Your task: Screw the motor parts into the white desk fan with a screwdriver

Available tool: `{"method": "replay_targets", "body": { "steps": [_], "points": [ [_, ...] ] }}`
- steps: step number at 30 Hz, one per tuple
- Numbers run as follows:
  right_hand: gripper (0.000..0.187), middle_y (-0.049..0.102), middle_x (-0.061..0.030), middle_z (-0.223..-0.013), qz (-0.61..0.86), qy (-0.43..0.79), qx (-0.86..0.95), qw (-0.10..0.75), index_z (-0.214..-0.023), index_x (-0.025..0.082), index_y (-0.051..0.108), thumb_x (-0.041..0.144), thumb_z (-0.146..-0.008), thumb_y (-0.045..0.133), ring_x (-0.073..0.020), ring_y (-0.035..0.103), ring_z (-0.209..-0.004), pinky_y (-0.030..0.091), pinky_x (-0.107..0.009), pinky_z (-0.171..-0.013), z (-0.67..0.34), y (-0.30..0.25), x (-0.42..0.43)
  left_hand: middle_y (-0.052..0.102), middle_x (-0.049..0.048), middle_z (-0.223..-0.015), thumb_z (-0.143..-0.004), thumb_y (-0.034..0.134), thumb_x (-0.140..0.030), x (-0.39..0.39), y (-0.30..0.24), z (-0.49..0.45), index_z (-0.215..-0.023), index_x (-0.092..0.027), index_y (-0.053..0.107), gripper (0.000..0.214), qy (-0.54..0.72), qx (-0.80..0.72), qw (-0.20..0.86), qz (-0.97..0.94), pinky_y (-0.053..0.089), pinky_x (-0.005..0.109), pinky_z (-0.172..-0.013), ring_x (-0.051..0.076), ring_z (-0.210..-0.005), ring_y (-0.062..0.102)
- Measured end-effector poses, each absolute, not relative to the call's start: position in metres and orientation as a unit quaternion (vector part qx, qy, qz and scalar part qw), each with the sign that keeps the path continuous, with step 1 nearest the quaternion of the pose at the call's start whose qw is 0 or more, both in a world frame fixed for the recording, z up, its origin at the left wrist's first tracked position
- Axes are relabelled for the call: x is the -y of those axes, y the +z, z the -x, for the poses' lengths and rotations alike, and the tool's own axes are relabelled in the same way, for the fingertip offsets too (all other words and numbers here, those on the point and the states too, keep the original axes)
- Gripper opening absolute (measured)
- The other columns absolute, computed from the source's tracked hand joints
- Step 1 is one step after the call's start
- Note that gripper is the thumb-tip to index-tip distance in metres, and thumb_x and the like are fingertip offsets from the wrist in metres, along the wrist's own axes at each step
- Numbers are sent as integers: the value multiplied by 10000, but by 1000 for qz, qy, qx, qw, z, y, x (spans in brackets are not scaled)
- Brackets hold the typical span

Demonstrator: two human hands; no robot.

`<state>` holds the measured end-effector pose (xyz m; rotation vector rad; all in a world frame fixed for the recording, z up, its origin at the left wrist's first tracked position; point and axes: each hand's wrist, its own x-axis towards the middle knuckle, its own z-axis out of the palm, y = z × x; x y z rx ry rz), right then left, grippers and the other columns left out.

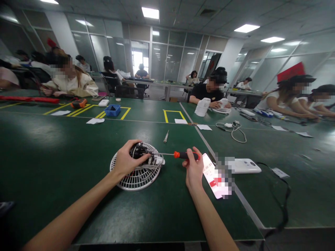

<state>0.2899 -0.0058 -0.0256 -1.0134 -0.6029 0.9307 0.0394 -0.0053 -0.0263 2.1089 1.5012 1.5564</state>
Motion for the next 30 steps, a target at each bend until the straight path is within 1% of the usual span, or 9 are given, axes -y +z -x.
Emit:
{"method": "replay_targets", "body": {
  "steps": [4,6,9,14,18,20,23,27,30],
  "points": [
    [495,701,-4,-908,412,473,275,728,-1105,246,631,410,-663,780,-178,668,-767,543,-281,-584,-295,-23,9,713,55,-1106,-771,811,-456,6,-26,-39,-1163,-229,619,492,515,-497,64,-696,579,422,-910,227,-996,691],
    [513,725,-53,-1041,393,500,276,720,-1108,231,647,342,-619,752,-206,676,-894,569,-314,-662,-299,-21,9,713,58,-1111,-775,810,-446,6,-26,-39,-1164,-227,621,485,515,-496,64,-696,576,427,-921,230,-1005,690],
    [519,723,-35,-964,408,502,283,708,-1082,226,662,321,-583,768,-176,656,-801,545,-281,-620,-302,-19,8,710,60,-1127,-779,809,-452,6,-26,-39,-1165,-229,625,482,515,-493,64,-698,568,432,-944,234,-1029,686],
    [581,561,77,-722,490,418,300,704,-1113,242,646,465,-618,852,-84,503,-509,400,-204,-438,-300,-23,4,711,57,-1126,-778,812,-452,6,-26,-39,-1173,-227,625,491,518,-492,65,-697,565,425,-952,231,-1030,688],
    [559,628,30,-799,474,437,297,704,-1117,241,628,527,-666,794,-180,665,-675,480,-257,-499,-299,-25,4,711,61,-1124,-778,811,-452,6,-26,-39,-1167,-225,629,485,518,-490,62,-698,571,427,-944,234,-1021,691],
    [491,704,-23,-921,431,472,292,711,-1096,235,626,443,-669,750,-236,711,-860,566,-342,-639,-300,-25,6,710,65,-1131,-785,805,-453,7,-25,-39,-1177,-226,627,486,517,-489,62,-700,571,431,-943,238,-1030,690],
    [476,745,-59,-1046,393,489,297,720,-1073,230,630,283,-604,690,-254,698,-998,589,-420,-786,-300,-24,8,704,72,-1158,-793,799,-453,7,-26,-38,-1211,-226,627,506,511,-492,59,-702,562,442,-958,244,-1056,682],
    [525,741,-64,-966,398,458,302,735,-1110,204,615,255,-595,703,-252,704,-950,595,-403,-758,-300,-24,6,677,71,-1225,-821,766,-491,5,-28,-37,-1376,-286,562,626,499,-487,57,-715,555,455,-962,250,-1087,666],
    [593,688,-1,-804,441,412,310,735,-1149,201,588,337,-607,786,-193,689,-705,558,-301,-580,-298,-24,5,657,58,-1226,-834,745,-525,3,-30,-36,-1471,-346,482,713,490,-484,53,-723,564,433,-933,237,-1055,664]
  ]
}}
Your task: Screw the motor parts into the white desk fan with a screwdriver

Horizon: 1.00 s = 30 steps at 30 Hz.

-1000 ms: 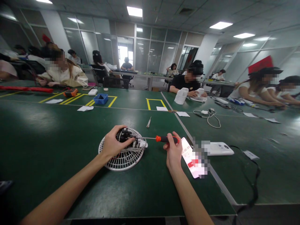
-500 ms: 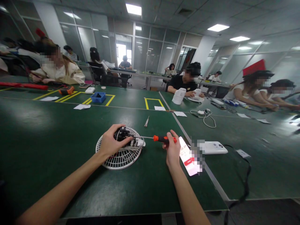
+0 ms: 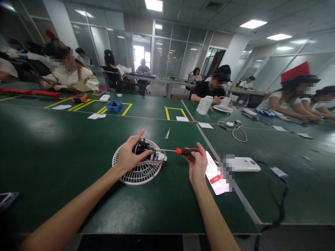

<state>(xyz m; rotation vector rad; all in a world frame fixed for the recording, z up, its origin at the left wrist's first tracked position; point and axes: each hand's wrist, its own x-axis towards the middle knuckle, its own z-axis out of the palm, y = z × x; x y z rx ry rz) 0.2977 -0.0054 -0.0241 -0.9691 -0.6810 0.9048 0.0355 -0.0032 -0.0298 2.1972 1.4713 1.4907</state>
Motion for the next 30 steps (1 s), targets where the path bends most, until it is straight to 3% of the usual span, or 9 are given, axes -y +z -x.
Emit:
{"method": "replay_targets", "body": {
  "steps": [4,7,9,12,15,21,24,27,30],
  "points": [
    [647,562,93,-640,500,364,327,715,-1113,219,585,533,-617,856,-87,498,-413,375,-201,-382,-296,-24,5,643,50,-1201,-830,751,-530,2,-30,-35,-1397,-357,564,622,485,-487,60,-724,573,415,-900,230,-1039,666],
    [590,583,62,-672,496,407,326,694,-1022,210,606,611,-646,820,-104,547,-449,399,-208,-389,-297,-25,4,648,50,-1200,-828,761,-508,3,-29,-36,-1284,-320,630,510,490,-485,69,-722,574,424,-912,236,-1058,665],
    [526,625,24,-772,467,439,316,699,-991,218,621,594,-665,790,-156,659,-602,498,-244,-466,-299,-26,4,650,53,-1202,-828,767,-487,4,-27,-36,-1243,-300,637,473,493,-482,72,-720,571,433,-927,239,-1069,663],
    [409,628,25,-817,423,472,314,707,-989,236,638,419,-647,768,-177,685,-705,563,-287,-550,-301,-25,5,649,60,-1211,-826,770,-480,5,-25,-36,-1231,-292,627,469,493,-482,73,-720,570,443,-929,244,-1069,662],
    [459,601,45,-760,412,470,325,710,-1024,227,620,335,-604,769,-139,622,-570,506,-258,-475,-300,-23,7,648,58,-1208,-826,767,-491,5,-24,-36,-1235,-292,616,479,491,-483,67,-722,570,435,-918,241,-1064,662],
    [579,532,117,-578,483,412,324,702,-1089,250,529,476,-651,832,-79,416,-358,326,-197,-346,-293,-25,4,644,55,-1197,-837,757,-484,5,-26,-36,-1252,-288,600,485,497,-478,69,-721,562,423,-925,236,-1065,655],
    [538,598,84,-634,477,430,323,695,-1039,251,540,506,-653,814,-111,530,-429,389,-208,-377,-293,-27,4,640,58,-1204,-839,748,-505,5,-26,-35,-1309,-307,582,537,491,-483,69,-722,555,436,-941,246,-1077,650],
    [569,697,21,-808,436,448,310,716,-1086,257,551,420,-598,793,-205,706,-716,529,-268,-505,-295,-25,6,628,55,-1207,-841,738,-519,4,-22,-33,-1432,-350,513,654,454,-494,73,-738,562,438,-923,249,-1055,654],
    [603,706,28,-838,423,446,305,727,-1143,259,562,321,-573,746,-204,709,-764,560,-294,-574,-297,-24,7,625,49,-1178,-838,742,-506,4,-16,-31,-1400,-357,557,610,423,-500,90,-750,566,434,-908,245,-1027,662]
  ]
}}
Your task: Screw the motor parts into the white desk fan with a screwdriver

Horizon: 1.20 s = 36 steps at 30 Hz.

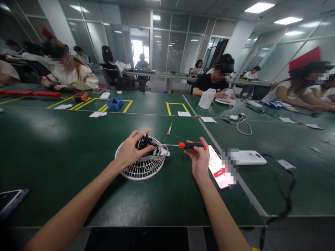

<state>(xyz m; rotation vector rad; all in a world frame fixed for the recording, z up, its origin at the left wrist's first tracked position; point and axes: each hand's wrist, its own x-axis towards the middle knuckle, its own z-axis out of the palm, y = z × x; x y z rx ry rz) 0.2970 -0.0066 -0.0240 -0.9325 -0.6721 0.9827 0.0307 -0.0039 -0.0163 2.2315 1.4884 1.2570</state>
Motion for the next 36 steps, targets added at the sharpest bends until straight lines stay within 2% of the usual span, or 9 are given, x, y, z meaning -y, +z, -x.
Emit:
{"method": "replay_targets", "body": {
  "steps": [3,6,11,16,20,26,30,33,36],
  "points": [
    [590,629,85,-709,445,426,315,722,-1160,243,573,296,-601,755,-113,591,-527,481,-233,-497,-297,-25,6,629,49,-1159,-825,757,-492,4,-13,-29,-1287,-317,629,511,419,-503,98,-749,556,445,-931,244,-1019,662],
    [626,564,114,-651,462,394,330,723,-1185,236,565,358,-625,816,-73,481,-420,398,-209,-424,-295,-27,3,630,54,-1171,-826,755,-482,4,-12,-28,-1260,-294,623,490,429,-499,95,-747,547,455,-944,246,-1034,655],
    [680,594,92,-616,477,375,345,716,-1150,225,559,510,-619,874,-64,425,-366,328,-199,-374,-294,-31,0,624,60,-1178,-831,748,-448,6,-14,-30,-1242,-269,598,473,440,-497,83,-743,537,464,-951,247,-1043,644],
    [548,584,72,-549,481,363,349,718,-905,211,578,580,-625,871,-69,436,-376,342,-197,-374,-291,-31,2,595,67,-1216,-812,768,-435,7,-11,-30,-1234,-258,584,493,442,-489,104,-745,529,460,-950,253,-1067,632],
    [540,556,76,-517,478,324,339,743,-794,215,538,584,-613,889,-67,440,-400,329,-183,-375,-287,-29,4,603,64,-1210,-795,788,-414,7,-8,-29,-1236,-256,574,515,443,-473,141,-748,511,460,-967,257,-1090,624],
    [551,496,101,-477,484,343,328,735,-759,222,506,561,-595,908,-53,373,-381,289,-181,-364,-287,-29,5,633,48,-1189,-785,799,-292,1,-10,-27,-1179,-240,623,434,475,-456,199,-726,480,437,-1011,231,-1109,610],
    [539,612,56,-647,484,380,322,719,-868,224,569,558,-591,889,-110,543,-495,385,-215,-416,-290,-31,4,649,45,-1186,-757,817,-276,-1,-7,-25,-1162,-248,651,438,475,-452,254,-711,482,442,-1011,234,-1106,619],
    [528,716,-3,-889,448,413,315,728,-1010,246,579,502,-631,843,-188,689,-776,494,-266,-565,-289,-31,5,654,55,-1179,-761,809,-292,0,-5,-24,-1153,-242,661,421,477,-444,297,-698,482,456,-1020,239,-1107,625],
    [587,741,-18,-1043,416,435,307,737,-1122,276,548,358,-610,822,-210,693,-973,517,-313,-721,-288,-30,6,623,67,-1241,-764,799,-313,0,-5,-25,-1135,-248,678,395,487,-437,290,-698,478,460,-1029,255,-1171,598]
  ]
}}
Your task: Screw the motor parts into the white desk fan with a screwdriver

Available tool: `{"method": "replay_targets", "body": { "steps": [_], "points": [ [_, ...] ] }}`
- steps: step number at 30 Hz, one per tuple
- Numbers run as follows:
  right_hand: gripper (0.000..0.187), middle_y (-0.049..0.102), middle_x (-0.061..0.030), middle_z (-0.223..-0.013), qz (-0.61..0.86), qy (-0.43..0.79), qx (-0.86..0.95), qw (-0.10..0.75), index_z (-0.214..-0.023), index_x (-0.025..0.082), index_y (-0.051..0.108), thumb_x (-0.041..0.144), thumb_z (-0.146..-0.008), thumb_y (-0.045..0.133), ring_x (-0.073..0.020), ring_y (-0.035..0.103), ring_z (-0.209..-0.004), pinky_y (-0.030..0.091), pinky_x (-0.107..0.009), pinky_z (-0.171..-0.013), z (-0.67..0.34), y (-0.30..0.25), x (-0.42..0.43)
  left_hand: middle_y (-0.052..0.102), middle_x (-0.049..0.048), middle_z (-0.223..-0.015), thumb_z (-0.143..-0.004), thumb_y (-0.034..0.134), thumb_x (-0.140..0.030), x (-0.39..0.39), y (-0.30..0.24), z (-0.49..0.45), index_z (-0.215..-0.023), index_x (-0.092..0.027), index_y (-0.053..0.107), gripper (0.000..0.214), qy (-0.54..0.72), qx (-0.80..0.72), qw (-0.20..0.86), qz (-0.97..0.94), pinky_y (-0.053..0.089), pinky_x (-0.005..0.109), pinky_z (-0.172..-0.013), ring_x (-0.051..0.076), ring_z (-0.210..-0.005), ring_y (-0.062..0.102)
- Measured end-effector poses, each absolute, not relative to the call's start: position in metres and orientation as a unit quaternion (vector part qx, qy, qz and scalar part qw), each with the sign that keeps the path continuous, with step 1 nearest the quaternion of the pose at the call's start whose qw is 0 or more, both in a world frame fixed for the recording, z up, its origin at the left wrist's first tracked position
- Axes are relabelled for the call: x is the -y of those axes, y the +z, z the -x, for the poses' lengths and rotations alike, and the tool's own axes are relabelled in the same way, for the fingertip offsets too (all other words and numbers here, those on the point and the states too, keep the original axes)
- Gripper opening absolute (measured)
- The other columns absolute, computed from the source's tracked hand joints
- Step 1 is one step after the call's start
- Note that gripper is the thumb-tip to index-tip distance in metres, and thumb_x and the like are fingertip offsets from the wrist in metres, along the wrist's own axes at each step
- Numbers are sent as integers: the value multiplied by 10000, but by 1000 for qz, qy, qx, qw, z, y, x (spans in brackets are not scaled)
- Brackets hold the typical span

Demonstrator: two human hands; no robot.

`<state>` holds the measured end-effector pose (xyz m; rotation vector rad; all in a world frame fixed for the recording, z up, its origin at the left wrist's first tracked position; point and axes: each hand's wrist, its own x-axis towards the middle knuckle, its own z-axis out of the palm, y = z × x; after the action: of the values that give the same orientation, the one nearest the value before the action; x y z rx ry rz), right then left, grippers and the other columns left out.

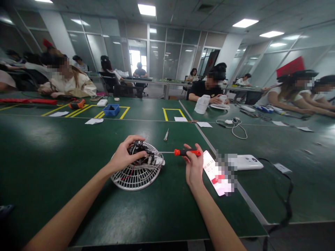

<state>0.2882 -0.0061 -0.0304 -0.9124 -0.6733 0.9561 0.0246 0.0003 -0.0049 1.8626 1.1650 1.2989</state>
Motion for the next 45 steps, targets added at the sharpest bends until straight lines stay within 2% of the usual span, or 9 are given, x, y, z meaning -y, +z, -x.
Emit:
{"method": "replay_targets", "body": {
  "steps": [5,11,15,23,26,33,41,45],
  "points": [
    [704,733,11,-903,453,441,272,725,-1176,253,552,292,-534,837,-215,683,-920,513,-335,-757,-288,-30,7,613,68,-1238,-750,805,-351,-2,-4,-26,-1125,-246,691,406,485,-449,290,-692,486,458,-1017,260,-1156,599],
    [742,708,39,-892,476,422,267,724,-1186,266,582,325,-515,893,-179,665,-775,525,-318,-679,-290,-32,5,615,75,-1208,-833,714,-462,-1,1,-25,-1297,-255,656,513,460,-453,316,-695,454,463,-1053,247,-1103,613],
    [755,670,57,-828,477,421,260,726,-1149,252,607,366,-485,949,-140,623,-694,497,-270,-621,-290,-32,4,618,72,-1195,-833,691,-400,0,0,-26,-1219,-238,689,419,466,-454,311,-693,477,444,-1019,241,-1086,619],
    [539,591,68,-669,474,401,284,731,-811,215,622,453,-482,975,-93,509,-559,420,-233,-526,-291,-33,2,645,68,-1243,-797,742,-336,0,-4,-26,-1185,-253,680,402,479,-447,307,-690,494,484,-1028,253,-1130,634],
    [520,577,70,-649,473,402,289,729,-785,214,613,450,-495,973,-96,504,-552,418,-236,-519,-291,-33,2,686,76,-1226,-782,770,-335,0,-2,-24,-1187,-244,673,426,477,-442,310,-694,483,525,-1063,262,-1124,657],
    [544,577,75,-647,474,405,288,727,-781,216,608,459,-470,982,-95,500,-557,418,-231,-518,-291,-33,2,684,113,-1292,-778,776,-316,0,-3,-22,-1319,-227,579,582,513,-374,333,-697,478,506,-1108,265,-1236,635],
    [536,549,86,-606,481,380,296,733,-767,211,600,478,-486,969,-88,483,-537,399,-224,-513,-290,-35,1,674,94,-1234,-843,688,-347,-1,-9,-19,-1181,-215,664,363,527,-406,276,-694,502,485,-1042,241,-1111,651],
    [519,549,84,-612,478,384,303,729,-752,216,589,474,-503,965,-90,478,-522,408,-231,-495,-291,-36,1,656,83,-1222,-858,650,-317,1,-11,-21,-1161,-221,669,319,534,-405,255,-697,516,441,-1005,235,-1136,631]
  ]
}}
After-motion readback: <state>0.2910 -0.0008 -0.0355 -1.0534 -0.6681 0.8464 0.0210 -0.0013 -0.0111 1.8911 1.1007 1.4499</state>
